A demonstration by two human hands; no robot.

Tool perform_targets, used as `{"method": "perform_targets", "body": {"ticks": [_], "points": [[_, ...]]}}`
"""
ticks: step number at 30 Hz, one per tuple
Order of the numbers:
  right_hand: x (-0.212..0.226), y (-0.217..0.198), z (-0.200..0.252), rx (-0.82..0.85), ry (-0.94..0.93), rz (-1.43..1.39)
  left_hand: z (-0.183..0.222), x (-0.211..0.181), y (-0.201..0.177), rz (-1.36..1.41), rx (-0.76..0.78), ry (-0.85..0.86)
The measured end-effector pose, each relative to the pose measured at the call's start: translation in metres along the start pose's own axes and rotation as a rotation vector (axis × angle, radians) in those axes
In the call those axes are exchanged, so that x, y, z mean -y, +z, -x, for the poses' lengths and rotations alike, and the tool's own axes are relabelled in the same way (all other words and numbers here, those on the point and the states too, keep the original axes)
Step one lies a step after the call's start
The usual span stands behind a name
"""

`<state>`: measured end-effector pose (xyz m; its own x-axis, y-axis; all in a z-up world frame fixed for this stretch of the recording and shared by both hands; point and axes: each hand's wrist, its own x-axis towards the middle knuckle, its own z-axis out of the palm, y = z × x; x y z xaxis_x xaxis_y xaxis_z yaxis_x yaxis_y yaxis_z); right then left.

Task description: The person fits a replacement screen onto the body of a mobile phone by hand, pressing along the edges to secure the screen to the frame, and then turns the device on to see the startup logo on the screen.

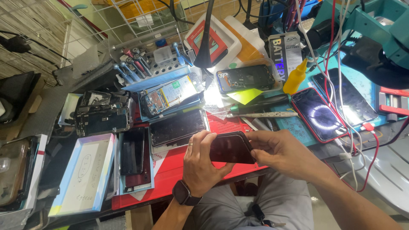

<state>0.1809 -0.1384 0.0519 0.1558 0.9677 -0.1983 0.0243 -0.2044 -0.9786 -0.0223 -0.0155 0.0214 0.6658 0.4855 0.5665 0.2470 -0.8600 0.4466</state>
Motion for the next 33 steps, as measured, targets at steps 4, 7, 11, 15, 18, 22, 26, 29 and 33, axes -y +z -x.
{"method": "perform_targets", "body": {"ticks": [4, 7, 11, 15, 18, 22, 26, 29, 33], "points": [[-0.002, -0.002, 0.0, -0.013, 0.034, 0.043, 0.001, 0.001, 0.001, 0.009, -0.028, 0.023], [-0.004, -0.002, -0.001, -0.01, 0.029, -0.029, 0.002, 0.003, 0.001, 0.013, -0.044, 0.035], [-0.011, -0.002, 0.0, -0.062, 0.102, -0.055, 0.004, 0.005, 0.003, 0.024, -0.065, 0.031], [-0.011, 0.007, 0.004, -0.16, -0.038, 0.001, 0.005, 0.006, 0.006, 0.008, -0.084, 0.035], [-0.001, 0.013, 0.01, -0.323, -0.164, 0.384, 0.005, 0.007, 0.008, 0.004, -0.086, 0.032], [0.01, 0.02, 0.011, -0.377, -0.214, 0.468, 0.004, 0.007, 0.008, 0.018, -0.069, 0.023], [0.01, 0.023, 0.012, -0.414, -0.23, 0.508, 0.004, 0.007, 0.007, 0.026, -0.06, 0.033], [0.007, 0.027, 0.012, -0.442, -0.272, 0.546, 0.004, 0.007, 0.008, 0.005, -0.072, 0.051], [0.007, 0.027, 0.013, -0.395, -0.311, 0.482, 0.006, 0.009, 0.007, 0.031, -0.08, 0.026]]}}
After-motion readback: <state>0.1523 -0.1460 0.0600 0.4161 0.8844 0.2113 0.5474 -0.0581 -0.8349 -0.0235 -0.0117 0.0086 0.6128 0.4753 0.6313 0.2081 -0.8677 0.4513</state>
